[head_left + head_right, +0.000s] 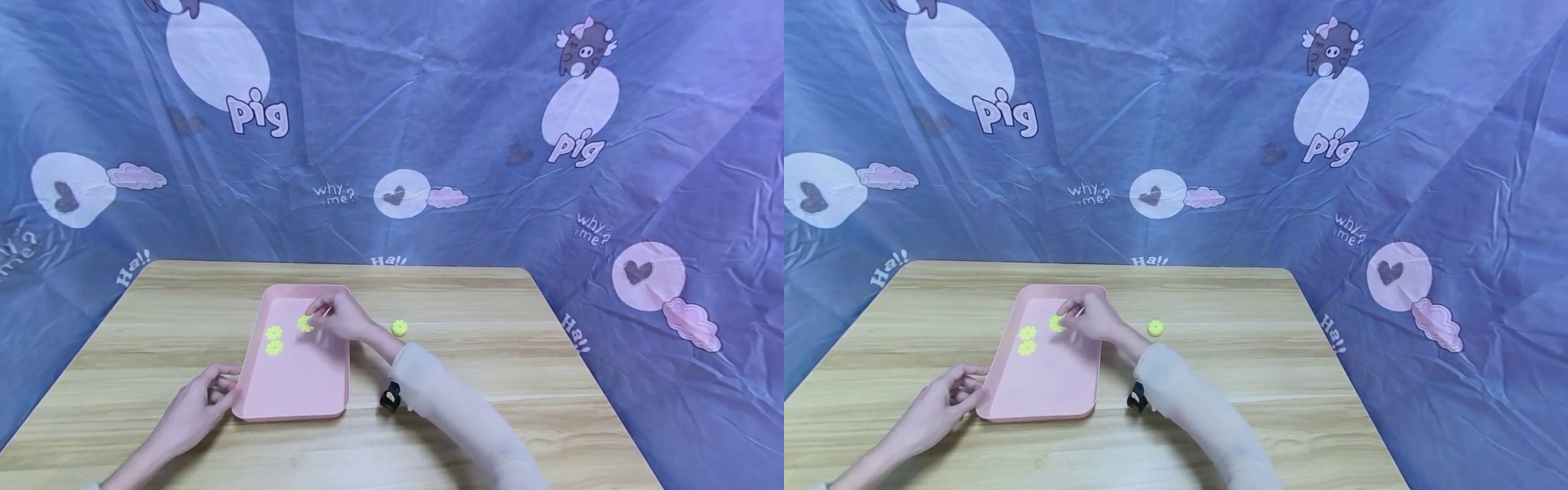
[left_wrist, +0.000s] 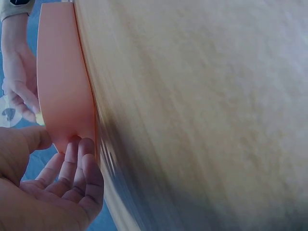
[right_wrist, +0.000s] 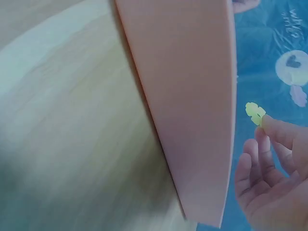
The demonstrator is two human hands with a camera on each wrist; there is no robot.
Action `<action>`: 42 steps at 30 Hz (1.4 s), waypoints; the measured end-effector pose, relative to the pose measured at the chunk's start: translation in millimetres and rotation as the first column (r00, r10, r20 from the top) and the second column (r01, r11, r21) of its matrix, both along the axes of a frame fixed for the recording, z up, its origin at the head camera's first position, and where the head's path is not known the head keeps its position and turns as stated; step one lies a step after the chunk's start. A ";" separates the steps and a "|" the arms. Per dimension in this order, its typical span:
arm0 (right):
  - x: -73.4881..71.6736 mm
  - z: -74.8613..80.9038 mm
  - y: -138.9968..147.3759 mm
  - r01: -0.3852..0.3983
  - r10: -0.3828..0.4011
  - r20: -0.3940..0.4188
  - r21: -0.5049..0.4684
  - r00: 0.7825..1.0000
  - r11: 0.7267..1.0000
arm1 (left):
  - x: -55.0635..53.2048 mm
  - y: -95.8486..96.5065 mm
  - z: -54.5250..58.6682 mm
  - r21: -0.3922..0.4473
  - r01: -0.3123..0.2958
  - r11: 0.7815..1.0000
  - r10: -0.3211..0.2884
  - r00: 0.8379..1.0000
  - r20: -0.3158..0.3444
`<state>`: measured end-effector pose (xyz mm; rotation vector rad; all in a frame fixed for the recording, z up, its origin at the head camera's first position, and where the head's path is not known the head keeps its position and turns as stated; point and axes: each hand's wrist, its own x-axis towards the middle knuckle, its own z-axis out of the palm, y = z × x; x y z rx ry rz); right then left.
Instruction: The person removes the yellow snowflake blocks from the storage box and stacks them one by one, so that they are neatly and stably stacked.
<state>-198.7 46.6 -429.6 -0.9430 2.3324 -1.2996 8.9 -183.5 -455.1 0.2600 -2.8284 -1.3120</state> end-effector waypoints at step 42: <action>-26.1 -11.1 150.6 0.374 -0.340 0.374 -0.021 0.863 0.927 | 0.7 -1.1 3.5 0.004 0.010 1.000 -0.010 1.000 -0.015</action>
